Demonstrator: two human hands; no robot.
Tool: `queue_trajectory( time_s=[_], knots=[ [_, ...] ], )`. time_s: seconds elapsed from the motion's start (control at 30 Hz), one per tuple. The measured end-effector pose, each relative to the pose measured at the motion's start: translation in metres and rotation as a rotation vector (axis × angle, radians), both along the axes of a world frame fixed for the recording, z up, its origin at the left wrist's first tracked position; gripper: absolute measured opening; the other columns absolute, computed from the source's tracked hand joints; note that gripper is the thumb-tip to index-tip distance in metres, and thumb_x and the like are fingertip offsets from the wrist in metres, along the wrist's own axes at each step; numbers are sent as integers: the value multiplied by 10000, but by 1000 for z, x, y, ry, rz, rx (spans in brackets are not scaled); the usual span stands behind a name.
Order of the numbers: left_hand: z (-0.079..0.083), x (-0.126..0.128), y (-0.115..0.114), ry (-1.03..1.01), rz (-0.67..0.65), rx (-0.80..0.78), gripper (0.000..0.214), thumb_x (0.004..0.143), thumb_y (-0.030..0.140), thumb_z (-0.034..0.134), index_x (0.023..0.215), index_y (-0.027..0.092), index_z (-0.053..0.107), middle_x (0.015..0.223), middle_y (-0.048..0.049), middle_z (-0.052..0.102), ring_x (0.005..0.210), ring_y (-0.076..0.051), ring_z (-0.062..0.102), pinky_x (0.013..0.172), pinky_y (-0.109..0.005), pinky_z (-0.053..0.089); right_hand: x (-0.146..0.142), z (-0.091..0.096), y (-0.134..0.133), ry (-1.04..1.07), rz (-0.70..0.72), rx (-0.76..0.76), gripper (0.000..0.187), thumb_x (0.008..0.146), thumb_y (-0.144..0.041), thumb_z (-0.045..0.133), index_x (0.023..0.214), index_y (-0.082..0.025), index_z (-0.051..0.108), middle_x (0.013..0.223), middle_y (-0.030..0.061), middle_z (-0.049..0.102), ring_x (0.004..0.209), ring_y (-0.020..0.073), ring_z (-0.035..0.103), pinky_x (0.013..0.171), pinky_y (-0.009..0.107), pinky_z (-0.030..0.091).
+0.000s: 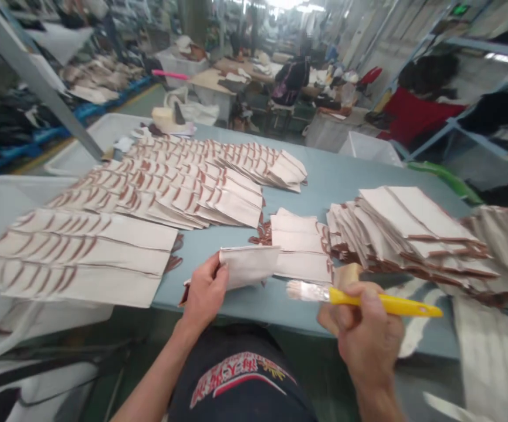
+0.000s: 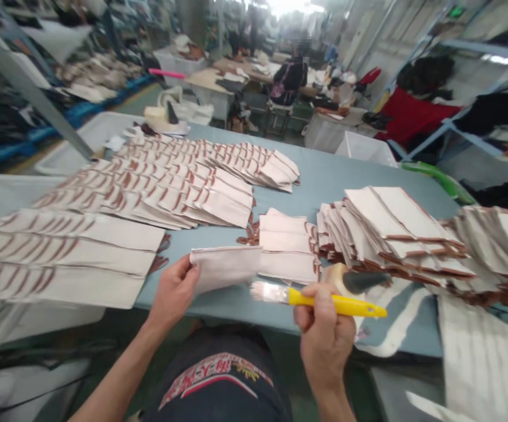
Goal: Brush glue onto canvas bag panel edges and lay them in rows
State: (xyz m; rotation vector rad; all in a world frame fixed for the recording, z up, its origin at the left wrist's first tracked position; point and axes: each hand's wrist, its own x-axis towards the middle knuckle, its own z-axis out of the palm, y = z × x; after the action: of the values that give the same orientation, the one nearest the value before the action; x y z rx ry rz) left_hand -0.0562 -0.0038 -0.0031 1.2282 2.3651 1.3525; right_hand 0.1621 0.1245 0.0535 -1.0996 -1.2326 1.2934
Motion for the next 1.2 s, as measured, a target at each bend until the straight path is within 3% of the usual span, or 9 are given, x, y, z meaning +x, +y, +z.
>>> queue_trajectory(
  time_s=[0.17,0.3,0.4,0.5,0.6,0.7,0.9,1.03,1.2],
  knots=[
    [8,-30,-8,-26,51,-28,250,1106,403,714,1004,178,754,872,8,758,796,-182,749,792,-371,651,9,-11,17,96,-44,-277,303,814,-495,794,808,-245,625,428,-130,369,353,89,310,376,207,262],
    [19,-56,-14,55,34,-7,267,1090,446,742,1057,182,761,988,-22,788,880,-199,763,855,-409,662,1,-14,22,137,8,-359,304,828,-480,821,806,-246,629,438,-124,366,335,87,308,351,211,178],
    [28,-86,-24,153,14,20,233,1083,395,732,1182,189,779,1243,-89,821,1158,-268,782,1060,-522,639,-10,-12,22,160,17,-347,304,779,-453,843,782,-243,624,434,-126,359,337,79,322,347,209,163],
    [31,-123,-53,238,11,26,284,1059,260,618,1261,202,808,1541,-154,752,1506,-331,647,1296,-581,492,-20,-10,17,114,16,-282,327,764,-494,839,780,-234,640,436,-122,369,356,80,350,367,202,257],
    [14,-159,-102,270,79,-9,425,1014,249,540,1333,204,816,1574,-152,747,1608,-352,562,1351,-575,442,-27,-13,9,71,30,-246,371,796,-571,814,803,-237,650,433,-117,372,365,101,366,382,225,302],
    [-22,-187,-162,258,207,-79,481,967,296,520,1342,210,810,1457,-138,815,1571,-375,604,1324,-598,481,-31,-20,0,43,43,-252,383,840,-592,803,832,-238,659,437,-115,376,372,119,386,390,240,282],
    [-86,-211,-254,249,357,-207,501,931,365,518,1317,200,790,1440,-190,813,1520,-449,636,1269,-672,529,-49,-29,-12,34,84,-261,370,873,-557,794,810,-221,654,440,-125,376,380,91,372,424,217,301],
    [-94,-222,-282,277,356,-244,439,876,341,584,1254,260,793,1510,-135,785,1566,-409,597,1362,-638,433,-70,-30,-23,2,146,-242,373,900,-563,771,817,-219,651,448,-121,395,399,99,394,442,222,327],
    [-94,-224,-310,302,417,-254,323,864,372,602,1109,272,788,1337,-138,846,1401,-387,724,1290,-602,520,-83,-33,-32,-17,163,-229,409,887,-613,770,850,-225,646,456,-124,393,411,111,411,453,234,337]
  ],
)
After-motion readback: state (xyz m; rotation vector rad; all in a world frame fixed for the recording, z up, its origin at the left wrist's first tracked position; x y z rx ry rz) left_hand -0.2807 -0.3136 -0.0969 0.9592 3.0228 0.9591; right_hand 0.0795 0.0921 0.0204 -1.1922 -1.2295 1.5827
